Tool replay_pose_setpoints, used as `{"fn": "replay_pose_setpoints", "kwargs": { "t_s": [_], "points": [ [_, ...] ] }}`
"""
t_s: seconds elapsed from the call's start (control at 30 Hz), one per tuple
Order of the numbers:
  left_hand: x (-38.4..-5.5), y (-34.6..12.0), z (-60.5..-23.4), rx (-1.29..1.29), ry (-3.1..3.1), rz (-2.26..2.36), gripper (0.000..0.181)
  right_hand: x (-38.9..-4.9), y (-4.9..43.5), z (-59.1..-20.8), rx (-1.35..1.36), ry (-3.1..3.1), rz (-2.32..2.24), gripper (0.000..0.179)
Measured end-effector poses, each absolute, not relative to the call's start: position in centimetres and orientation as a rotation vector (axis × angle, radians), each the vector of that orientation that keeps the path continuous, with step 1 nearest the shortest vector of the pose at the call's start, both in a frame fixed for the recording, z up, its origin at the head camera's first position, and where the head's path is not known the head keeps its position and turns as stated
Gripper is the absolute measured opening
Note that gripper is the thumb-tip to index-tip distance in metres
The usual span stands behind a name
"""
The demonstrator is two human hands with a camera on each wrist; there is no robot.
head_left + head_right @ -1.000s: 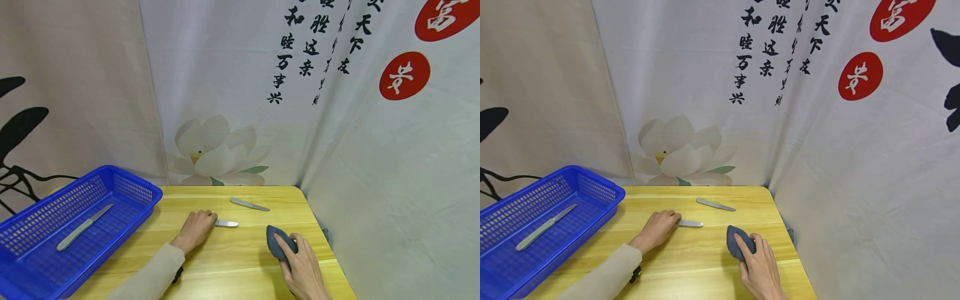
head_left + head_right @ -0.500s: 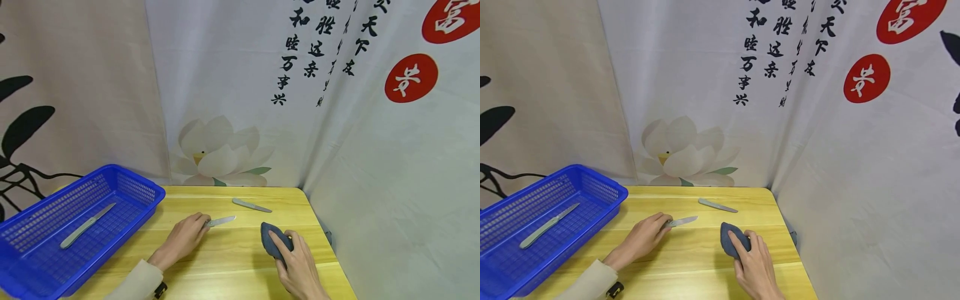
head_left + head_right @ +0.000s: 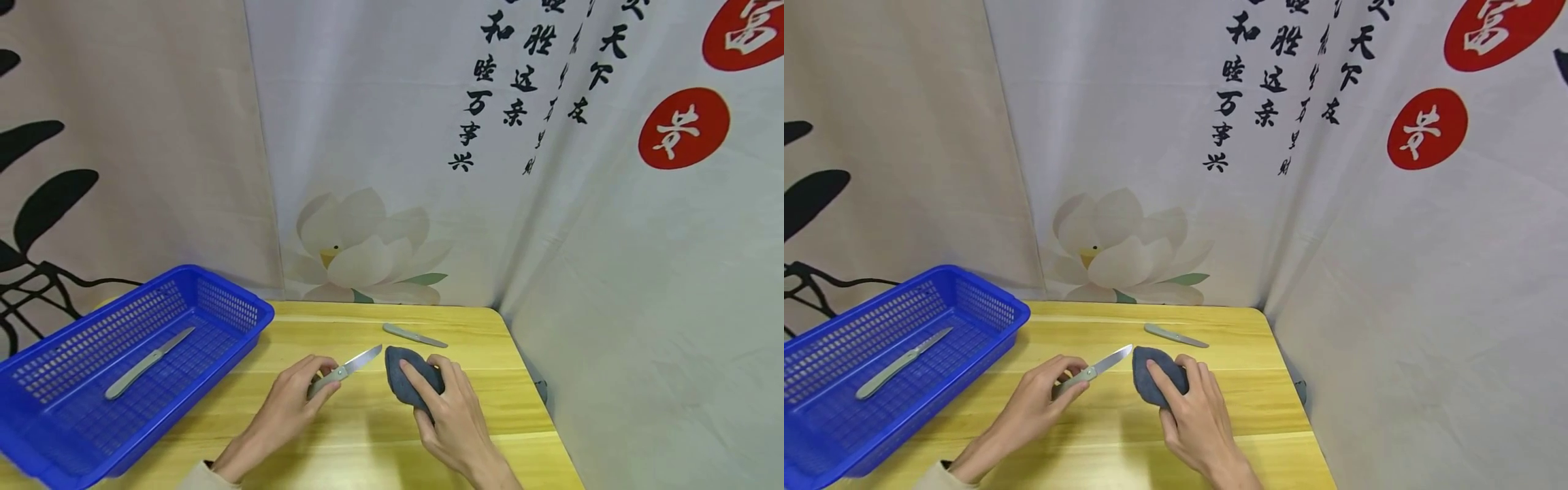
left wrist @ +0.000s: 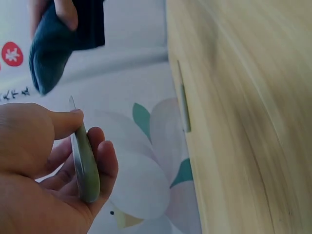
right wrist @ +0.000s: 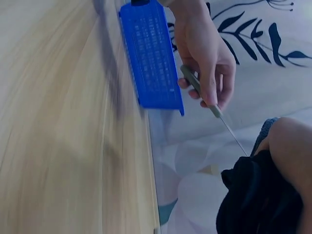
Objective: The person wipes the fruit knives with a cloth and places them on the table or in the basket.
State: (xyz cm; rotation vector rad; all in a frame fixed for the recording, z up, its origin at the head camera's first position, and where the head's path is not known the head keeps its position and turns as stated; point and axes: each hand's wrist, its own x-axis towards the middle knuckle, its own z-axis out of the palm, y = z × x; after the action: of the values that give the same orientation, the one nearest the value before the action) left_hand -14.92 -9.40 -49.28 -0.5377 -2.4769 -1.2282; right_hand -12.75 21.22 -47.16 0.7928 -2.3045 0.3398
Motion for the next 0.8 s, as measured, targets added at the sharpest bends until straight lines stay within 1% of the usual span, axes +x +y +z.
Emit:
{"fn": "replay_pose_setpoints", "kwargs": {
  "t_s": [0.33, 0.5, 0.6, 0.7, 0.8],
  "points": [
    [-13.2, -8.9, -48.0, -0.459, -2.414, -1.355, 0.03, -12.4, 16.9, -46.7, 0.936, -2.247, 0.3, 0.083],
    [-12.4, -8.8, -47.2, -0.34, -2.501, -1.492, 0.031, -12.0, 15.6, -47.1, 0.981, -2.229, 0.198, 0.082],
    [-11.9, -8.9, -46.9, -0.272, -2.548, -1.6, 0.029, -11.9, 15.2, -47.4, 0.982, -2.218, 0.148, 0.074],
    [-11.6, -9.0, -46.7, -0.276, -2.559, -1.668, 0.026, -11.8, 15.1, -47.4, 0.964, -2.218, 0.114, 0.061],
    [-11.4, -9.2, -46.6, -0.314, -2.564, -1.699, 0.024, -11.9, 15.1, -47.3, 0.946, -2.23, 0.079, 0.058]
  ]
}}
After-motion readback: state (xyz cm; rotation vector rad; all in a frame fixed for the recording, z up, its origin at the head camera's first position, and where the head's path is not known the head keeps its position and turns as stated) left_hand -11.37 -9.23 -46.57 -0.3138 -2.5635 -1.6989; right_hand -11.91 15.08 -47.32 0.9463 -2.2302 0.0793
